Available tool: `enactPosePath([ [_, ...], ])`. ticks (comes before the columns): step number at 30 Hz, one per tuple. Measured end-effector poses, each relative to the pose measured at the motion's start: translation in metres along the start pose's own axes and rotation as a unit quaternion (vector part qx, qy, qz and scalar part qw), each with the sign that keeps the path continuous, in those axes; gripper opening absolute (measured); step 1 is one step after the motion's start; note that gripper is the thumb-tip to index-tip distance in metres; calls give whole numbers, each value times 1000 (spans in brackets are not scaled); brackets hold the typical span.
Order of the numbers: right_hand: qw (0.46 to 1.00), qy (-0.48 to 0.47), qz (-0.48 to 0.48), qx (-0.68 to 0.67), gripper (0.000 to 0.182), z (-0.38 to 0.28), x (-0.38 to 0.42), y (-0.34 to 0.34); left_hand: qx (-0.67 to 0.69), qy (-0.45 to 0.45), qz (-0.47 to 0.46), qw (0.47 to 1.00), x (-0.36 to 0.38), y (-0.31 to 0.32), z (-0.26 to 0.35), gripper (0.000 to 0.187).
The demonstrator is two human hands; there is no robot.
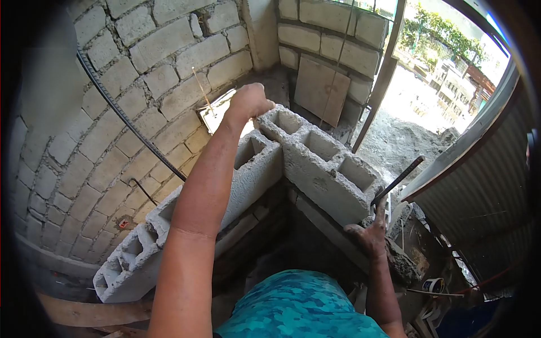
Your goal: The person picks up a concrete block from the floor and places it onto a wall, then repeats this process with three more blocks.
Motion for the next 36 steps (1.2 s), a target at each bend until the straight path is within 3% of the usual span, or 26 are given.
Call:
enactPosePath([
  [2,1000,-8,3,5,150,17,0,16,47,55,-13,997,9,8,15,40],
  [4,1000,-11,2,12,150,21,-2,20,-30,137,76,987,5,21,28,25],
  [6,999,-42,27,-13,150,15,-4,20,-93,267,108,953,4,43,43,32],
  [7,999,-42,25,-17,150,19,-4,23,-96,264,107,954,-2,49,42,32],
  [9,999,-26,26,20,149,31,0,32,-157,338,-43,927,-9,74,53,45],
  [10,999,-23,27,18,149,35,0,35,-160,339,-46,926,-15,73,54,45],
  [12,996,-60,48,49,146,33,0,35,-153,193,-186,951,-27,78,47,52],
  [14,997,-48,46,26,143,29,-3,29,-129,195,-186,954,-42,78,46,52],
  [16,998,-35,43,5,140,29,-5,21,186,188,-107,958,-48,47,52,49],
  [18,996,-85,27,16,137,23,-6,18,358,120,64,924,-28,0,50,46],
  [20,997,-80,20,4,136,18,-9,13,439,117,154,878,3,-27,50,39],
  [22,997,-79,9,-7,135,17,-11,12,484,135,126,856,61,-42,80,35],
  [26,998,-62,-1,-8,133,29,-7,22,410,149,-128,891,136,5,98,28],
  [32,999,-41,1,7,134,27,-9,21,179,78,-339,920,200,164,37,42],
  [33,999,-41,-1,7,134,24,-7,20,178,80,-342,919,200,168,36,42],
  [36,1000,-24,-14,-1,136,18,-9,11,301,53,-214,928,186,144,32,38],
])
Point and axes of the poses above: each hand's wrist, its own x-axis away from the middle knuckle, its own y-axis out of the palm, z = x × y, the point moved 7 cm from there along -x, towards the middle knuckle, and after that the axes turned 9 degrees about x, right-handed, at the moved point
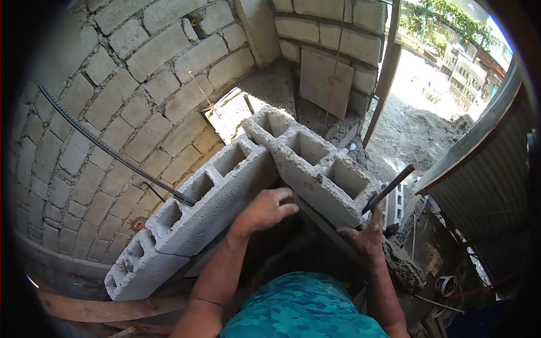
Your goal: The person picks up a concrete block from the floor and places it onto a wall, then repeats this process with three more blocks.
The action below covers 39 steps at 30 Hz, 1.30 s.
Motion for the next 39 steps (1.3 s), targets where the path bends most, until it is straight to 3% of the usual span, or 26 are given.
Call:
enactPosePath([
  [1,1000,2,-4,-6,136,-9,-4,-7,14,43,63,997,1,-21,24,35],
  [2,1000,7,-2,0,136,-6,-4,-8,64,20,116,991,2,-40,37,32],
  [3,1000,13,-11,-20,134,-1,-4,-4,119,71,171,975,-3,-59,42,28],
  [5,999,-9,8,-32,130,-5,-7,-5,102,96,278,950,-1,-91,68,31],
  [7,999,-21,18,-47,130,-8,-8,-10,-90,152,342,923,-12,-111,79,38],
  [9,997,-41,31,-50,129,-10,-7,-9,-179,171,352,903,-38,-129,69,45],
  [10,997,-44,29,-55,129,-14,-6,-10,-205,76,372,902,-52,-142,57,54],
  [12,996,-27,32,-75,128,-21,-8,-16,-218,-40,356,908,-78,-158,33,63],
  [13,996,-8,20,-84,128,-21,-7,-15,-217,-41,352,910,-89,-164,26,63],
  [15,997,-9,17,-68,128,-10,-7,-7,-246,-72,248,934,-116,-163,13,62],
  [19,998,-24,23,-50,130,-12,-7,-8,-281,-104,241,923,-128,-170,9,47],
  [24,998,-39,30,-43,132,-16,-5,-8,-284,-61,271,918,-123,-167,8,38],
  [30,1000,2,16,-27,133,-7,-3,-1,-237,-72,261,933,-102,-170,10,45],
  [34,996,-46,16,-79,132,-12,-5,-12,-226,-57,268,935,-107,-172,0,47],
  [36,996,-22,74,34,104,-14,2,-38,-207,-42,262,942,-116,-175,-6,44],
  [38,941,6,255,-222,62,-39,23,-101,-120,-44,233,964,-132,-194,-25,41],
  [39,930,-12,257,-261,46,-61,25,-111,-93,-46,246,964,-130,-199,-25,39],
])
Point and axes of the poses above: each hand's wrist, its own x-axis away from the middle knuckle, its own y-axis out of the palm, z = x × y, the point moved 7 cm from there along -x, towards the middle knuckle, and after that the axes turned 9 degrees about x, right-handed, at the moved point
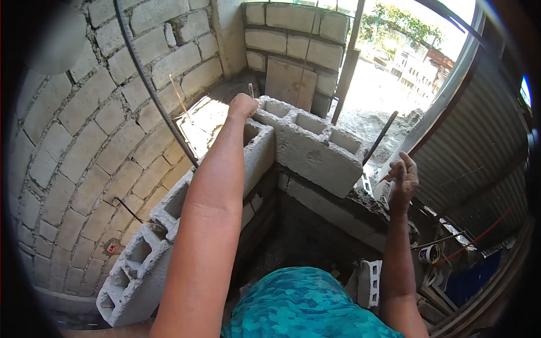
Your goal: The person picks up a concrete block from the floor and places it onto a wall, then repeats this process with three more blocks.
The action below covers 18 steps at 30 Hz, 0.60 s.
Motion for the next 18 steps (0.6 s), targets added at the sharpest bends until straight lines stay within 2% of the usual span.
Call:
enactPosePath([
  [1,999,-7,0,-45,33,-22,1,5,1,-2,6,1000,-6,-2,-6,39],
  [2,998,-2,-17,-55,31,-43,2,17,16,-3,8,1000,-16,0,-14,38],
  [3,998,-7,-21,-57,31,-53,0,26,32,-4,11,999,-21,-1,-17,38],
  [5,987,16,-109,-113,33,-67,-6,59,61,-17,3,998,-23,6,-25,36],
  [7,982,30,-122,-138,34,-82,-18,102,81,-18,10,997,-28,14,-35,38],
  [9,977,51,-173,-116,33,-98,-33,148,24,10,11,1000,-25,21,-35,41],
  [11,962,97,-215,-137,34,-109,-47,200,59,-30,13,998,-4,14,-31,45],
  [13,958,90,-227,-151,34,-115,-55,217,45,-15,3,999,-15,15,-31,47],
  [15,930,150,-263,-211,33,-113,-66,273,34,-38,12,999,0,12,-28,48],
  [18,920,153,-293,-212,30,-108,-82,332,20,-24,-5,999,7,7,-25,50],
])
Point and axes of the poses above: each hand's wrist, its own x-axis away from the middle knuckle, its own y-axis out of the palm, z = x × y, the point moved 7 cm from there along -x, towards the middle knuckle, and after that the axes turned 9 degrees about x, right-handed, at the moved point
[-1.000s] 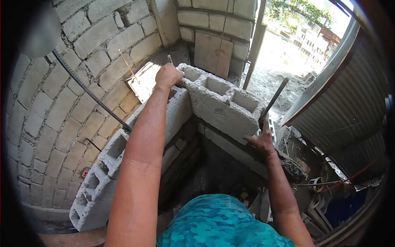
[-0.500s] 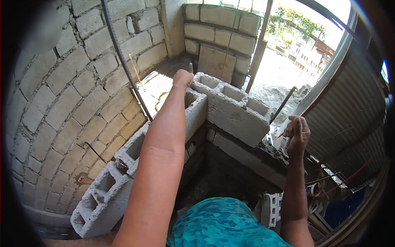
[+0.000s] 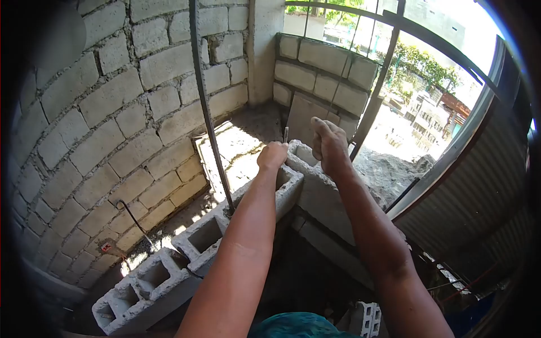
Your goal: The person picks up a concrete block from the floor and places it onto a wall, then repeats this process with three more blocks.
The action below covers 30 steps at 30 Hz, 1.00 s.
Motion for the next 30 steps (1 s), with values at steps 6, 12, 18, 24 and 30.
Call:
enactPosePath([
  [6,997,-59,-28,47,26,113,-82,-4,-63,72,19,995,-6,8,-6,48],
  [12,936,-165,-5,310,4,117,-88,-8,-123,123,7,985,-11,19,-8,45],
  [18,933,-160,46,320,7,33,-64,9,-122,95,-14,988,-5,8,-2,44],
  [24,727,-416,34,545,8,90,-53,26,-93,24,-35,995,7,-4,9,49],
  [30,981,-13,65,182,30,-25,-88,-53,-55,28,-9,998,11,-4,7,53],
])
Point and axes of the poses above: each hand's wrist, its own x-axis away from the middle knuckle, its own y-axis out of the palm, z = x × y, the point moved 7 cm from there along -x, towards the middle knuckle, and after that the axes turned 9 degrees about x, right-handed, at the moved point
